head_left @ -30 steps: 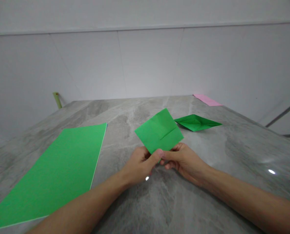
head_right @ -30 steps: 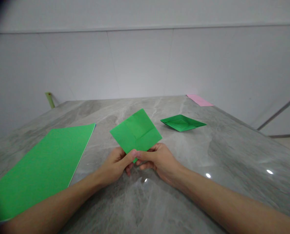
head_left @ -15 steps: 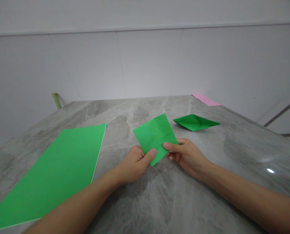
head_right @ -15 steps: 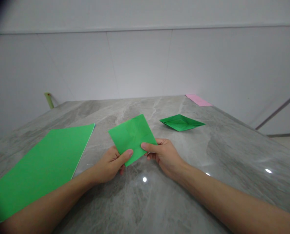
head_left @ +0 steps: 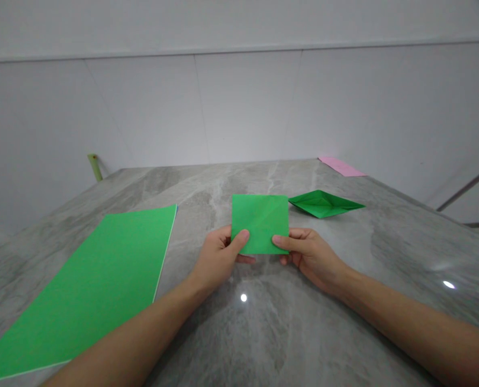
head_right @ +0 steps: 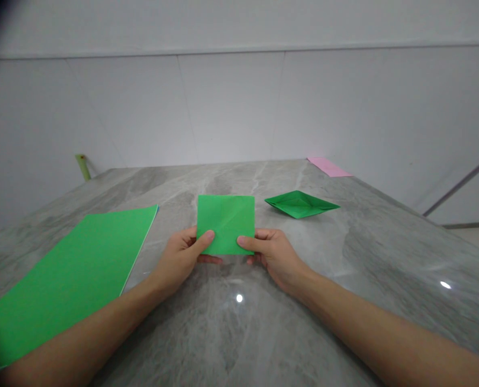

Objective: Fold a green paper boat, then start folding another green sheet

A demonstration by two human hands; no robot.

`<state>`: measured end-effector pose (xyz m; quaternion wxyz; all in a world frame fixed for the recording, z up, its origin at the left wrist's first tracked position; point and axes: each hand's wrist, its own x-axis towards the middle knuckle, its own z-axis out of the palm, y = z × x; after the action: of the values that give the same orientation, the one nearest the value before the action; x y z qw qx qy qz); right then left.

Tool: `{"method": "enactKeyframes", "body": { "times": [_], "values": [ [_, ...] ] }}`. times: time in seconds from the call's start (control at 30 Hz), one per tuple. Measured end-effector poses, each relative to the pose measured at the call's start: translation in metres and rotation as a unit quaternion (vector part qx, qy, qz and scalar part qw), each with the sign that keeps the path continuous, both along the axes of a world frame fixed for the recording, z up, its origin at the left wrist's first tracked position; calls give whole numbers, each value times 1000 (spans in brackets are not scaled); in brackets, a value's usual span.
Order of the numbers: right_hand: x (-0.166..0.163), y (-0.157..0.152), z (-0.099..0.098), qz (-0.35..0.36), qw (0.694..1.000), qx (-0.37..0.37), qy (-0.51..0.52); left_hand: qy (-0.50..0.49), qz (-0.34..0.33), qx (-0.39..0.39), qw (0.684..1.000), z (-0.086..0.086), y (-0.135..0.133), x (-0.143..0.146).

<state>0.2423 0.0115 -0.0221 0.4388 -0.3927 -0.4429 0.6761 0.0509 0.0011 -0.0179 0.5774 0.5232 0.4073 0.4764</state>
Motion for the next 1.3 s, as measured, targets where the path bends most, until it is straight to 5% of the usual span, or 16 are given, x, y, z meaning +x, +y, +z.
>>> {"method": "enactKeyframes", "body": {
  "times": [0.17, 0.33, 0.63, 0.93, 1.17, 1.3],
  "values": [
    [-2, -1, -6, 34, 999, 6, -40, -131, -4, -42, 990, 4, 4, -2],
    [-1, -1, -8, 32, 999, 11, -19, -107, -38, -57, 992, 3, 4, -4],
    [5, 7, 3, -69, 996, 43, -23, -12, -52, -48, 997, 3, 8, -11],
    [6, 10, 5, -150, 988, 44, -3, -96, 34, -61, 993, 3, 9, -8],
    [5, 4, -1, 23, 995, 39, -87, -115, 159, -37, 980, 9, 14, -14],
    [4, 0, -1, 82, 983, 90, -135, 19, 106, 20, 994, 7, 12, -16]
  ]
}}
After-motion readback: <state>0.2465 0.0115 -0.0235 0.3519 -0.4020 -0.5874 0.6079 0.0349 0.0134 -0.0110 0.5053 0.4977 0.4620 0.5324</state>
